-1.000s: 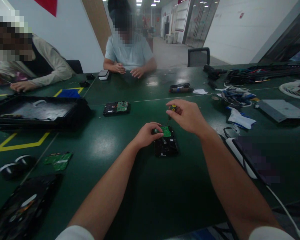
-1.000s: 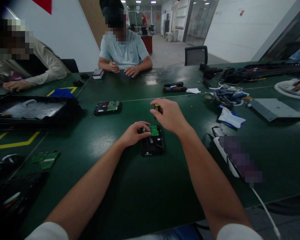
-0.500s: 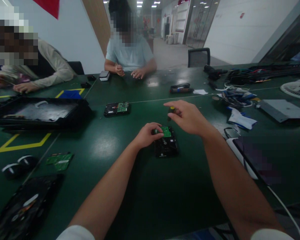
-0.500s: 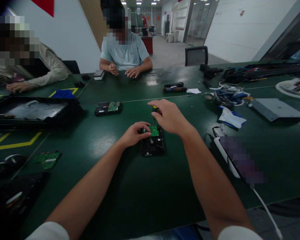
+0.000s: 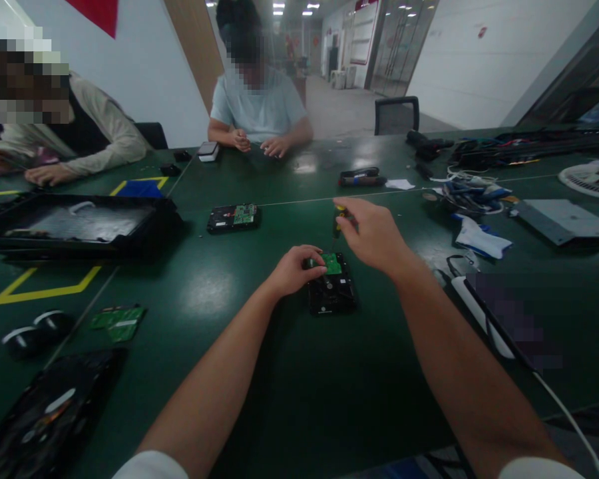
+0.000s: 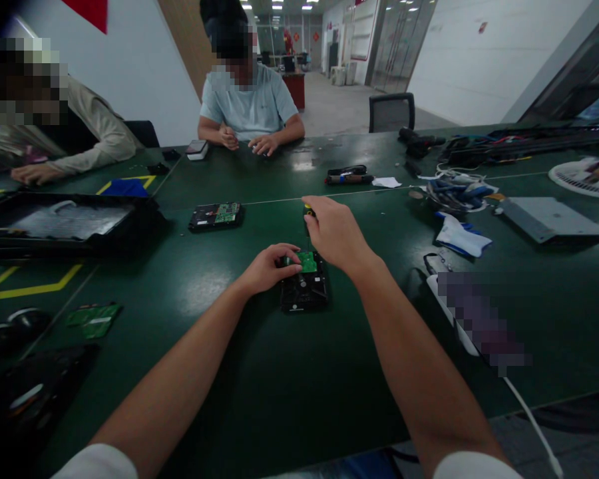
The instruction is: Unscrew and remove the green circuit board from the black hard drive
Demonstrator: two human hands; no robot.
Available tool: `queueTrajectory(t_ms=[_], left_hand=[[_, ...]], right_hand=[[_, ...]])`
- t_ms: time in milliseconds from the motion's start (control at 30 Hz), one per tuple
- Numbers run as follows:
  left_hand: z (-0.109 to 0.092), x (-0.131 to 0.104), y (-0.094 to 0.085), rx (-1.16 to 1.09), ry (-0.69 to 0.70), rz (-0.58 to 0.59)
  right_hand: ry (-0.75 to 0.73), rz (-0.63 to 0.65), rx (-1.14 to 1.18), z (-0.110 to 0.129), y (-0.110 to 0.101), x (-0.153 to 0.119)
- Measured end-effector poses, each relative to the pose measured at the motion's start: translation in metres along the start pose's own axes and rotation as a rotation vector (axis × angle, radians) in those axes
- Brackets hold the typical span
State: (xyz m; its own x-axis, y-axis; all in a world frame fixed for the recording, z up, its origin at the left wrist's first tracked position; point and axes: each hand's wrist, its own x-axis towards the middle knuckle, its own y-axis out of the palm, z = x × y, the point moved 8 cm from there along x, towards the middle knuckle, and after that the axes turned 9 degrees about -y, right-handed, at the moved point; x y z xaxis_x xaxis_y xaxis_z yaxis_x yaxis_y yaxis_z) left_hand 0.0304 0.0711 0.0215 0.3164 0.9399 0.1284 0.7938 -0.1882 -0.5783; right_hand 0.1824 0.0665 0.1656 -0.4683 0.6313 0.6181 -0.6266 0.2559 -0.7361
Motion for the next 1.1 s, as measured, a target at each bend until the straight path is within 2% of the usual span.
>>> queueTrajectory(t_ms=[133,567,733,867,1100], left_hand=[[0.0000,-0.0002,-0.0009,0.002,0.007,-0.012],[-0.0027,-0.0012,-0.0006,-0.009,0.028,-0.014],[-0.0003,0.0002,0.0001,-0.010,0.018,-0.016],[0.0014,0.0006,0.0004,-0.003,0.007,-0.011],[-0.0010,-0.0009,-0.0008,-0.002,0.009,-0.009]], right_hand=[[0.049,0.005,0.002,-0.0025,-0.0013,-0.0004],[-0.048,-0.032,-0.054,0.0000,-0.0059,0.0008],[-0.005,-0.102,0.057,-0.0062,-0.0075,-0.0009],[0.024,-0.084,0.150,-0.0085,-0.0047,-0.0004],[0.002,-0.045,0.065,-0.0061,-0.0063,0.0004]])
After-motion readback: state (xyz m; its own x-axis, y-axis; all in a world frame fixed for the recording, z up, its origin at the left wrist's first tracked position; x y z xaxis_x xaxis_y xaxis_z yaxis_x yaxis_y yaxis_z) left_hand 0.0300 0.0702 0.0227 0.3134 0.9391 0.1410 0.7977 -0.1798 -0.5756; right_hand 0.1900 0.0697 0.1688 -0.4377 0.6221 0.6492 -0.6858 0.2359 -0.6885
